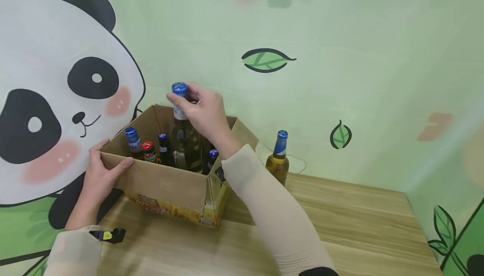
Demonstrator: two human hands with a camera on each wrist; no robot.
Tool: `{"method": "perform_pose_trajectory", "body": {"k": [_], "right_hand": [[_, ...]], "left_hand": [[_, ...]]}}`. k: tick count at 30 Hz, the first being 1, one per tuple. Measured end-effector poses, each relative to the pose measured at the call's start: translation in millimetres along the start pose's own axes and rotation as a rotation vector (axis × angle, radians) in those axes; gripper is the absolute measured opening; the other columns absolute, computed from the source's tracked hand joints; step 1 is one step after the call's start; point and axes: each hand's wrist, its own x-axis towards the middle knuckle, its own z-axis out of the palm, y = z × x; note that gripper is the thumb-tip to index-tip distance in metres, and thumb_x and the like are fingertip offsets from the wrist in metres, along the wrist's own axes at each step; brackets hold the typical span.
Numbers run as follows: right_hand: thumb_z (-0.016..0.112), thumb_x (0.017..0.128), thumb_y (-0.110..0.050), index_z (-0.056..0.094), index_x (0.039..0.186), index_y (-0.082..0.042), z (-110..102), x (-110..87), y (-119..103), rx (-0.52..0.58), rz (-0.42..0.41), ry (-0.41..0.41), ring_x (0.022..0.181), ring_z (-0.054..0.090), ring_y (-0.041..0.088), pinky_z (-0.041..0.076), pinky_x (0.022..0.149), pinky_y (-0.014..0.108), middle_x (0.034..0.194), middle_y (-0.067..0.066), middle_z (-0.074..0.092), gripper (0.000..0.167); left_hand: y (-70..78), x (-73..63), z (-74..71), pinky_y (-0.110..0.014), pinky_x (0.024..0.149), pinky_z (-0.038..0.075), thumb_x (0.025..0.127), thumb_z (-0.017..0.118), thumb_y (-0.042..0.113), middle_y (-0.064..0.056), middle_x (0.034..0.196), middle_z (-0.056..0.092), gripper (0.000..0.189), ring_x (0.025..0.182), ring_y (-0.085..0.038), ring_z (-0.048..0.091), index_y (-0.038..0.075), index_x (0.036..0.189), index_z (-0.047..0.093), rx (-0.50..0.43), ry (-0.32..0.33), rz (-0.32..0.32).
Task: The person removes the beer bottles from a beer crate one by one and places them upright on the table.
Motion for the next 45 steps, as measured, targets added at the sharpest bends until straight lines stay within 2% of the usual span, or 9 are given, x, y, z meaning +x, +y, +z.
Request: {"method": "perform_pose_trajectory", "body": {"k": [5,9,13,18,23,29,32,37,45], "right_hand": [[0.071,0.095,-0.013,0.071,0.112,0.002,-23.0,22.6,-41.7,0.071,-0.093,0.052,0.093,0.072,0.021,0.056,0.091,0.032,0.098,0.011,0.075,0.023],[0.069,0.095,-0.008,0.07,0.106,0.004,-44.7,30.1,-69.5,0.15,-0.117,0.122,0.091,0.071,0.024,0.055,0.092,0.035,0.093,0.013,0.074,0.016],[0.068,0.095,-0.004,0.07,0.1,0.005,-66.1,24.8,-90.0,0.225,-0.137,0.177,0.088,0.072,0.027,0.056,0.093,0.038,0.089,0.015,0.073,0.011],[0.07,0.095,-0.008,0.071,0.097,0.005,-93.2,4.1,-103.1,0.204,-0.138,0.203,0.084,0.072,0.029,0.058,0.087,0.038,0.087,0.017,0.072,0.013],[0.071,0.094,-0.011,0.072,0.098,0.007,-114.4,-32.6,-89.3,0.164,-0.093,0.211,0.082,0.072,0.029,0.059,0.084,0.036,0.086,0.017,0.071,0.018],[0.069,0.095,-0.006,0.069,0.1,0.012,-130.6,-89.0,-51.3,0.107,-0.052,0.259,0.083,0.073,0.027,0.059,0.084,0.036,0.086,0.015,0.073,0.019],[0.068,0.096,-0.006,0.068,0.101,0.012,-136.1,-108.8,-33.8,0.072,-0.019,0.277,0.086,0.073,0.025,0.058,0.083,0.032,0.087,0.012,0.073,0.019],[0.069,0.095,-0.006,0.069,0.103,0.01,-140.5,-127.1,-17.0,0.017,0.004,0.291,0.09,0.072,0.023,0.058,0.083,0.028,0.091,0.011,0.074,0.019],[0.071,0.094,-0.007,0.07,0.106,0.01,-139.3,-141.1,3.7,-0.087,0.039,0.351,0.09,0.072,0.02,0.058,0.085,0.026,0.092,0.008,0.075,0.021]], "left_hand": [[1.2,0.8,0.0,-0.073,0.11,0.023,0.086,0.073,0.056,-0.025,0.161,0.02,0.105,0.142,-0.049,0.027,0.024,0.16,0.006,0.004,-0.009,-0.011],[2.1,0.6,0.1,-0.073,0.109,0.025,0.085,0.074,0.057,-0.026,0.16,0.022,0.106,0.14,-0.049,0.029,0.025,0.16,0.006,0.008,-0.009,-0.017],[1.1,-0.4,0.0,-0.073,0.109,0.025,0.085,0.073,0.057,-0.027,0.159,0.022,0.106,0.139,-0.05,0.03,0.025,0.16,0.006,0.013,-0.008,-0.022],[-1.5,-1.4,-0.4,-0.072,0.109,0.026,0.086,0.073,0.056,-0.026,0.159,0.022,0.105,0.139,-0.049,0.03,0.025,0.16,0.006,0.011,-0.009,-0.021],[-2.3,-3.3,-2.0,-0.072,0.111,0.023,0.086,0.073,0.055,-0.025,0.161,0.02,0.105,0.141,-0.048,0.027,0.025,0.161,0.006,0.004,-0.001,-0.022],[-1.3,-3.6,-3.5,-0.071,0.111,0.024,0.086,0.073,0.056,-0.025,0.161,0.02,0.106,0.14,-0.048,0.028,0.024,0.161,0.006,0.003,-0.005,-0.029],[-1.3,-4.1,-3.5,-0.072,0.111,0.024,0.086,0.073,0.056,-0.026,0.16,0.021,0.105,0.14,-0.048,0.029,0.024,0.16,0.006,0.01,-0.006,-0.03],[-0.8,-4.3,-3.3,-0.072,0.11,0.025,0.086,0.073,0.056,-0.025,0.16,0.021,0.105,0.14,-0.048,0.029,0.025,0.16,0.006,0.012,-0.007,-0.037],[-0.2,-4.4,-3.1,-0.073,0.11,0.024,0.086,0.073,0.056,-0.025,0.16,0.021,0.104,0.14,-0.049,0.028,0.025,0.16,0.006,0.019,-0.003,-0.031]]}}
